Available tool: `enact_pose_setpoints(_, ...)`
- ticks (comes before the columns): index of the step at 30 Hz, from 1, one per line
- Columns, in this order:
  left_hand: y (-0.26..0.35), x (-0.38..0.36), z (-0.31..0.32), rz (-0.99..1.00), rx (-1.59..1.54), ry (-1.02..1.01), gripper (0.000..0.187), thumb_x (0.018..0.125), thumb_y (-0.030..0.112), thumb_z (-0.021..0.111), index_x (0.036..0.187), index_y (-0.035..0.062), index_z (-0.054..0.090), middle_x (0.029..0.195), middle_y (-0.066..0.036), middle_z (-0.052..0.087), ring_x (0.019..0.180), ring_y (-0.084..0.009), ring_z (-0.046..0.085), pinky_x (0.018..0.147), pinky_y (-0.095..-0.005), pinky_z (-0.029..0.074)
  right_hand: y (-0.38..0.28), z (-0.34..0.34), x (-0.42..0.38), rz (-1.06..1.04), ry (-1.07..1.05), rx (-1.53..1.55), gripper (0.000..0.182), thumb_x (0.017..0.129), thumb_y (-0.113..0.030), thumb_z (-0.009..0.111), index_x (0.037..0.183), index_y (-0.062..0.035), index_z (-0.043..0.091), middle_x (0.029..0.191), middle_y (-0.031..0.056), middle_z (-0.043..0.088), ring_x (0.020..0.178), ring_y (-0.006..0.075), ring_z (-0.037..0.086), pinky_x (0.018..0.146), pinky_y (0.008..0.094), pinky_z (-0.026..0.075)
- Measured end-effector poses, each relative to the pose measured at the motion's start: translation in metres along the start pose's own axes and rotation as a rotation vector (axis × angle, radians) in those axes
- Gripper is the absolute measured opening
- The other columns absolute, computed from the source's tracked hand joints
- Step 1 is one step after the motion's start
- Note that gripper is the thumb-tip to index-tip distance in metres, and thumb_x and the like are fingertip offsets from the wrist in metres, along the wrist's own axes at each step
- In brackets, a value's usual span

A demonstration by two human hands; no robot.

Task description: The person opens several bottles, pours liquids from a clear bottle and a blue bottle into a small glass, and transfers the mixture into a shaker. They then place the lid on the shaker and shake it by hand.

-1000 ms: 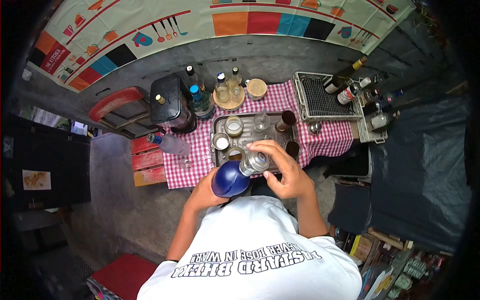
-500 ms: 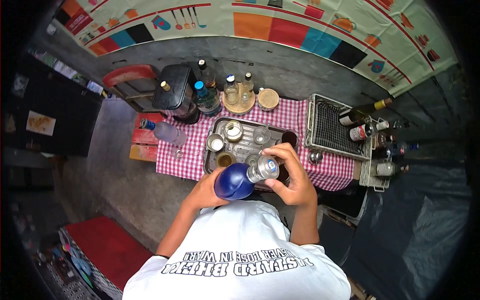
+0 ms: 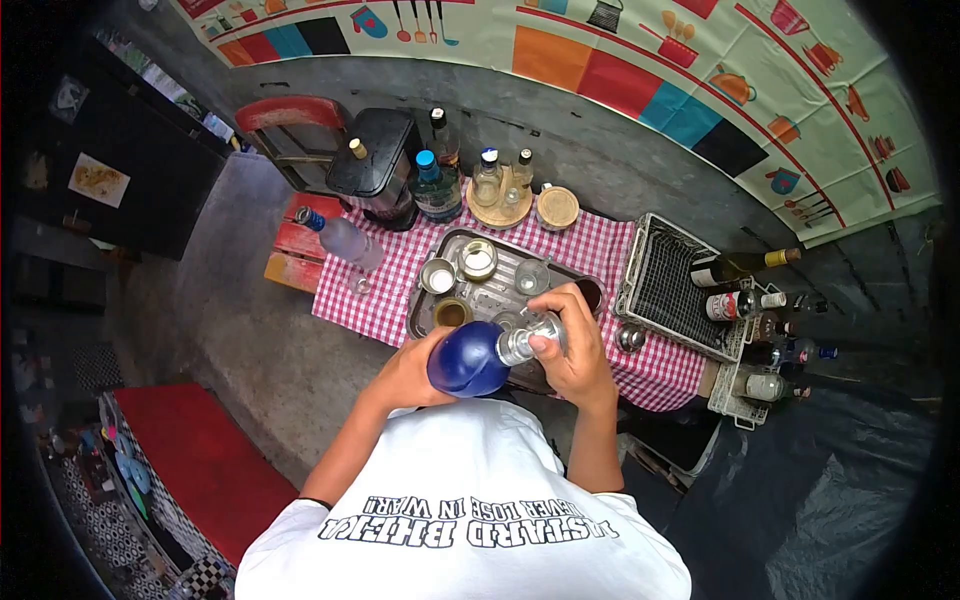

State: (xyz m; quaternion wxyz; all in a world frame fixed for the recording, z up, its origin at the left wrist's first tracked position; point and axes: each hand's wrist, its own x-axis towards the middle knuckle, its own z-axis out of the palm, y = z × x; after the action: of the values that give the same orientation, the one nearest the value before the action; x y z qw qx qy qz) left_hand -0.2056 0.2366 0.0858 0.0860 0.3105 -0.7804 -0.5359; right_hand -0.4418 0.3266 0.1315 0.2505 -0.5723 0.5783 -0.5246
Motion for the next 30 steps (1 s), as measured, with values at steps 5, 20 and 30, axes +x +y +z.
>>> enact_pose_setpoints(5, -0.007, -0.007, -0.004, 0.015, -0.093, 0.05, 0.083, 0.052, 0.016, 0.087, 0.127, 0.0026, 0.054, 0.114, -0.012, 0.066, 0.103, -0.0251, 0.066, 0.093, -0.0364, 0.05, 0.017, 0.025, 0.009, -0.053, 0.014, 0.116, 0.053, 0.092, -0.053, 0.057, 0.094, -0.0005, 0.053, 0.091, 0.0125, 0.052, 0.083, 0.023, 0.054, 0.077, 0.0333, 0.044)
enact_pose_setpoints(20, -0.094, -0.059, -0.114, 0.042, -0.128, 0.325, 0.083, 0.052, 0.015, 0.089, 0.125, 0.0039, 0.053, 0.108, -0.016, 0.068, 0.1, -0.0288, 0.068, 0.088, -0.0383, 0.053, 0.068, 0.189, 0.059, 0.669, -0.14, 0.307, 0.03, 0.102, -0.023, 0.048, 0.123, -0.0024, 0.054, 0.102, 0.008, 0.063, 0.089, 0.0168, 0.061, 0.072, 0.0289, 0.048)
enact_pose_setpoints(30, -0.156, -0.085, -0.196, 0.05, -0.09, 0.344, 0.084, 0.052, 0.014, 0.088, 0.126, 0.0055, 0.051, 0.108, -0.017, 0.067, 0.102, -0.0329, 0.067, 0.089, -0.0411, 0.052, 0.182, 0.307, 0.122, 0.371, -0.507, -0.43, 0.036, 0.081, -0.002, 0.059, 0.115, 0.006, 0.049, 0.116, 0.0294, 0.056, 0.114, 0.042, 0.055, 0.096, 0.0452, 0.045)
